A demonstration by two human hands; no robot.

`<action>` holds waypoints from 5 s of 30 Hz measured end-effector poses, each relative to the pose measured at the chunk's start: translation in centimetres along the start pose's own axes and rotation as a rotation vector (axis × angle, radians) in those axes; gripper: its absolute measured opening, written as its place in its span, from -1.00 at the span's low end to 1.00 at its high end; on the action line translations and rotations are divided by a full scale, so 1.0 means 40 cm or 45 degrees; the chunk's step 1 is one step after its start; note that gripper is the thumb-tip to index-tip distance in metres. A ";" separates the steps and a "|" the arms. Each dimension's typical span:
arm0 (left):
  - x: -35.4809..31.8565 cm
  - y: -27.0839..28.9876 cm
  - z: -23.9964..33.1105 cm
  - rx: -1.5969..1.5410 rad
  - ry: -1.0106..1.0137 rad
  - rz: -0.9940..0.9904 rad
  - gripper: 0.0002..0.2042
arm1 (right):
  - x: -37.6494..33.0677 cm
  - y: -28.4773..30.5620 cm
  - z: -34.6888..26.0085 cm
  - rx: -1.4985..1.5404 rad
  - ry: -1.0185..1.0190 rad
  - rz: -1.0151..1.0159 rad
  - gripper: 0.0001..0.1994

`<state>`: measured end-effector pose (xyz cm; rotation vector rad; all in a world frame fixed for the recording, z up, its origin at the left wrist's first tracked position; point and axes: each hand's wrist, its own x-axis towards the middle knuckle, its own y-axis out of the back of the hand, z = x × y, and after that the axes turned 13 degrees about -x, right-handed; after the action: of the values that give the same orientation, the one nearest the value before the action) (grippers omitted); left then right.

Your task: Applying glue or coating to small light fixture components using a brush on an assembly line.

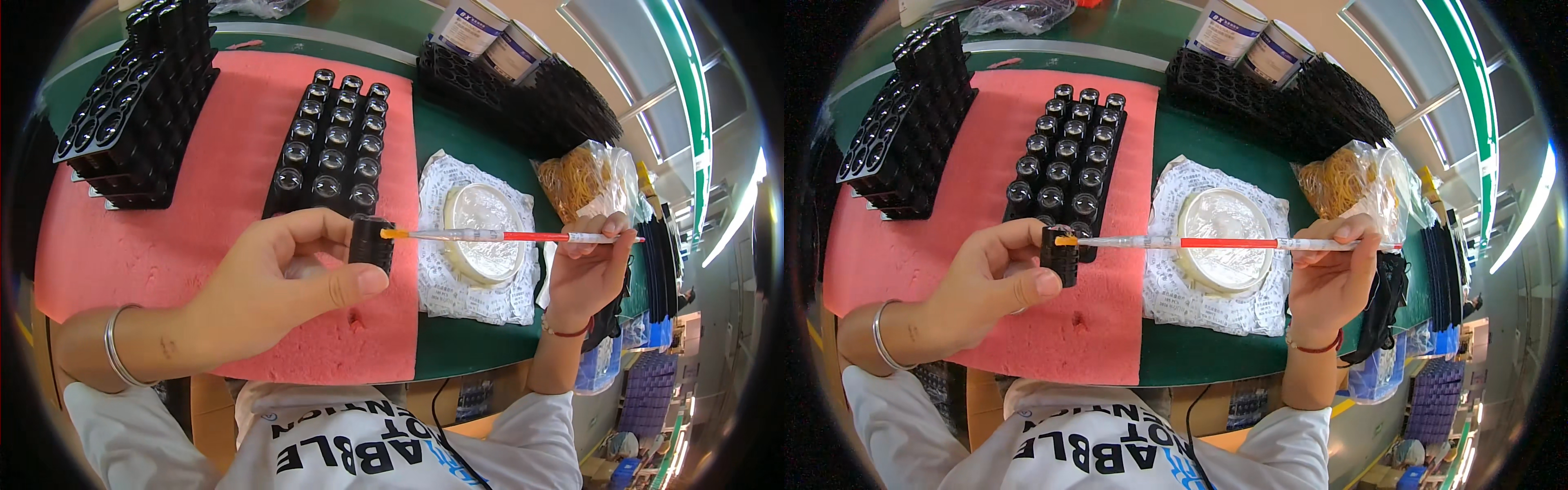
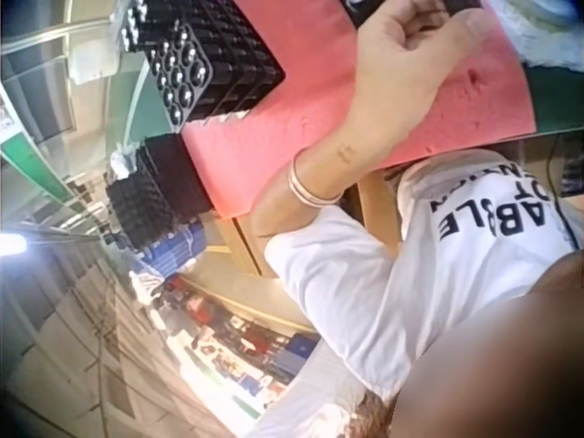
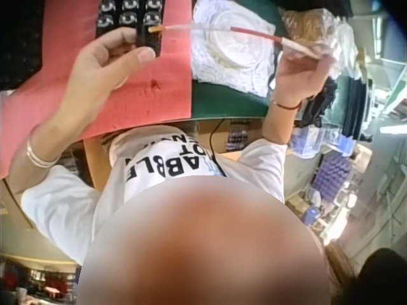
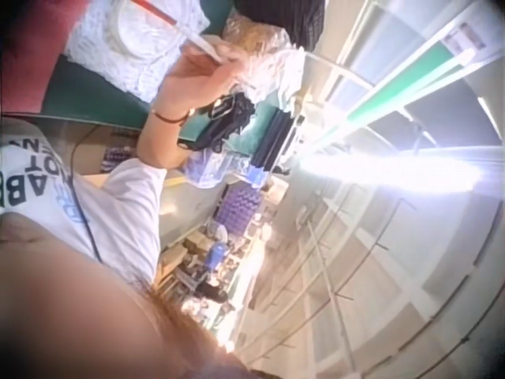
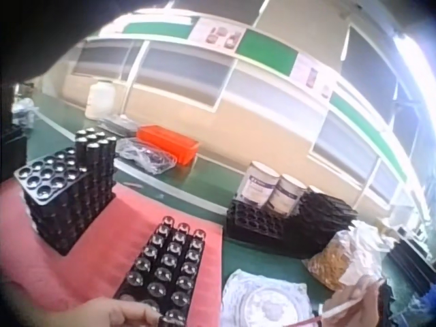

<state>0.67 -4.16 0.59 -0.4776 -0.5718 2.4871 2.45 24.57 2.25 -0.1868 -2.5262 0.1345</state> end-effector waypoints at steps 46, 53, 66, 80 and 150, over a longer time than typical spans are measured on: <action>0.017 0.007 -0.016 -0.020 -0.011 -0.080 -0.75 | -0.002 0.010 -0.014 -0.208 0.237 -0.065 -0.73; 0.020 0.017 -0.027 -0.018 -0.072 -0.149 -0.74 | 0.003 0.021 -0.014 -0.329 0.306 -0.029 -0.73; 0.008 0.011 -0.011 0.105 -0.036 -0.281 -0.73 | 0.014 0.039 -0.031 -0.044 0.177 0.110 -0.75; 0.000 0.003 0.013 0.147 0.032 -0.181 -0.69 | 0.021 0.052 -0.031 0.003 0.194 0.101 -0.75; 0.062 0.065 0.045 2.018 -0.734 0.487 -0.74 | 0.010 0.098 -0.018 -0.803 0.931 0.215 -0.63</action>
<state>-3.20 -5.27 0.32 0.8070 1.3903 2.4893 2.94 28.54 2.52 -0.5797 -1.7446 -0.5717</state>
